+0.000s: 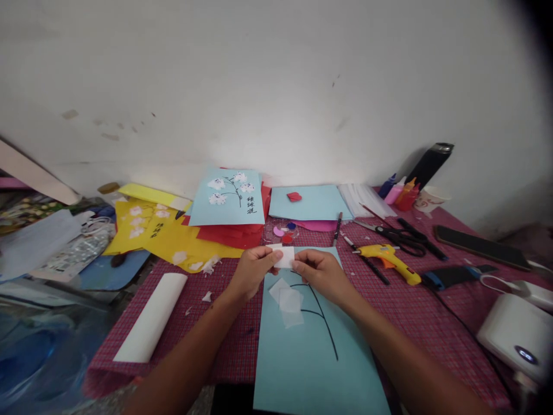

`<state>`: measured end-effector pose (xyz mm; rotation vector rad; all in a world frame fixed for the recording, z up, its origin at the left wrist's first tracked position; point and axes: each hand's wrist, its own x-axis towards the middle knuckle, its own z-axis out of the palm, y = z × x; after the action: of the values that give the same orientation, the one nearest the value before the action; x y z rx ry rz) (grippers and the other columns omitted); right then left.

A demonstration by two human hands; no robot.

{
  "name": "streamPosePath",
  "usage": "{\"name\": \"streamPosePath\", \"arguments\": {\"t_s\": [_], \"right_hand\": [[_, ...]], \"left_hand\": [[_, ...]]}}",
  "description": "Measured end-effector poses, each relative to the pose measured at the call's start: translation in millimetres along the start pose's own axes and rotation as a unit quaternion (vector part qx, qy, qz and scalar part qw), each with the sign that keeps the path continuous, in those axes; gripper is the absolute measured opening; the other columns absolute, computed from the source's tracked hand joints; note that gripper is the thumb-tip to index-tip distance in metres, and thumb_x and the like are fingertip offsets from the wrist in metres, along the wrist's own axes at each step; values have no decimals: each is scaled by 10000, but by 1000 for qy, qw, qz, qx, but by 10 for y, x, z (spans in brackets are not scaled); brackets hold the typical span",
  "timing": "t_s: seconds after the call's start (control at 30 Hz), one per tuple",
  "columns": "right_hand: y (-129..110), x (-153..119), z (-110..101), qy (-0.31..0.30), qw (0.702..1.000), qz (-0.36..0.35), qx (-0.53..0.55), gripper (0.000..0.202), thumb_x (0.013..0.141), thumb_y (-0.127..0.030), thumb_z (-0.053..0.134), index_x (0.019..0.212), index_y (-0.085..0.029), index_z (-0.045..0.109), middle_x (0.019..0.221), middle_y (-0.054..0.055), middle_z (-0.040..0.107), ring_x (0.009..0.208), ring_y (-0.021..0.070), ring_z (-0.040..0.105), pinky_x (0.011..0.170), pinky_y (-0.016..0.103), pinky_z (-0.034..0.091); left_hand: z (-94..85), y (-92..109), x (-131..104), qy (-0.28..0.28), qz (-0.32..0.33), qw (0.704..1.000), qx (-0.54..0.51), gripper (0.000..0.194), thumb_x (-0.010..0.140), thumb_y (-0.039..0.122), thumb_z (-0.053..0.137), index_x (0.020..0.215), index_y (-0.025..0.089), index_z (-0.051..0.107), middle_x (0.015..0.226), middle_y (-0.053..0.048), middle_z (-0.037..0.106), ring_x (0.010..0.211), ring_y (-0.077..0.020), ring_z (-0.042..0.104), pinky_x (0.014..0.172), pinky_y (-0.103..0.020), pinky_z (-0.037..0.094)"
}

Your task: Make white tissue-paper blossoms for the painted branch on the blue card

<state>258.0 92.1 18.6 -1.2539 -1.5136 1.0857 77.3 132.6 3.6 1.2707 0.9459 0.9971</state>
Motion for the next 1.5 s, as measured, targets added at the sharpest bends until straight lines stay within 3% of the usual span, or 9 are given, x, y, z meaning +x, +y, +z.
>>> {"name": "streamPosePath", "arguments": {"t_s": [0.1, 0.27, 0.37, 0.5, 0.6, 0.73, 0.87, 1.0, 1.5], "right_hand": [[1, 1, -6, 0, 1000, 8, 7, 221, 815, -353, 589, 690, -171, 582, 542, -40, 507, 477, 97, 447, 459, 216, 332], [-17, 1, -5, 11, 999, 29, 33, 277, 832, -390, 568, 662, -173, 577, 504, -37, 518, 426, 93, 442, 426, 214, 333], [-23, 6, -3, 12, 998, 40, 46, 302, 845, -406, 556, 657, -171, 583, 476, -38, 507, 405, 90, 427, 413, 214, 322], [-1, 10, 6, 10, 996, 36, 80, 307, 847, -415, 563, 664, -170, 582, 491, -34, 519, 410, 91, 438, 411, 215, 321], [13, 6, 11, 1, 995, 27, 100, 324, 858, -429, 554, 668, -168, 582, 492, -30, 522, 420, 92, 443, 418, 214, 324], [-5, -3, 7, -17, 991, 22, 129, 369, 891, -454, 498, 680, -166, 592, 512, -23, 528, 433, 93, 456, 425, 215, 326], [-29, -15, 4, -30, 985, 13, 169, 233, 844, -377, 579, 776, -160, 635, 661, -6, 596, 470, 82, 479, 444, 216, 351], [-19, -22, 10, -25, 986, 13, 165, 153, 786, -309, 655, 803, -159, 629, 600, -38, 543, 471, 77, 466, 447, 206, 353], [8, -7, 36, -18, 991, -3, 132, 125, 776, -272, 661, 781, -154, 621, 617, -42, 541, 489, 66, 455, 452, 201, 348]], "left_hand": [[11, -10, 6, -17, 6, 1000, -2, 318, 778, 424, 654, 715, 113, 640, 608, -18, 585, 554, -99, 516, 539, -216, 407], [50, 57, -43, 20, 61, 998, 18, 426, 757, 307, 680, 1157, 200, 581, 1012, -71, 645, 806, -152, 599, 686, -265, 483], [63, 138, -110, 66, 160, 975, 138, 335, 735, 238, 695, 1061, 209, 620, 1078, -74, 621, 900, -164, 583, 782, -275, 464], [91, 214, -170, -17, 229, 947, 226, 99, 762, 234, 674, 851, 190, 671, 910, -60, 645, 837, -169, 581, 756, -277, 452], [119, 215, -172, -56, 223, 944, 235, 82, 769, 246, 674, 826, 188, 686, 848, -56, 660, 792, -169, 590, 741, -282, 450], [121, 174, -156, -46, 195, 956, 214, 115, 800, 274, 649, 851, 183, 696, 836, -60, 680, 782, -171, 604, 750, -288, 454], [90, 145, -145, -55, 168, 968, 176, 136, 836, 264, 604, 896, 180, 692, 858, -58, 694, 796, -168, 614, 759, -283, 461], [74, 132, -135, -47, 161, 971, 171, 148, 817, 273, 632, 908, 175, 695, 875, -61, 690, 804, -168, 616, 754, -279, 468], [84, 120, -106, -44, 213, 960, 179, 60, 793, 224, 661, 799, 169, 682, 849, -55, 683, 811, -164, 624, 756, -287, 491]]}}
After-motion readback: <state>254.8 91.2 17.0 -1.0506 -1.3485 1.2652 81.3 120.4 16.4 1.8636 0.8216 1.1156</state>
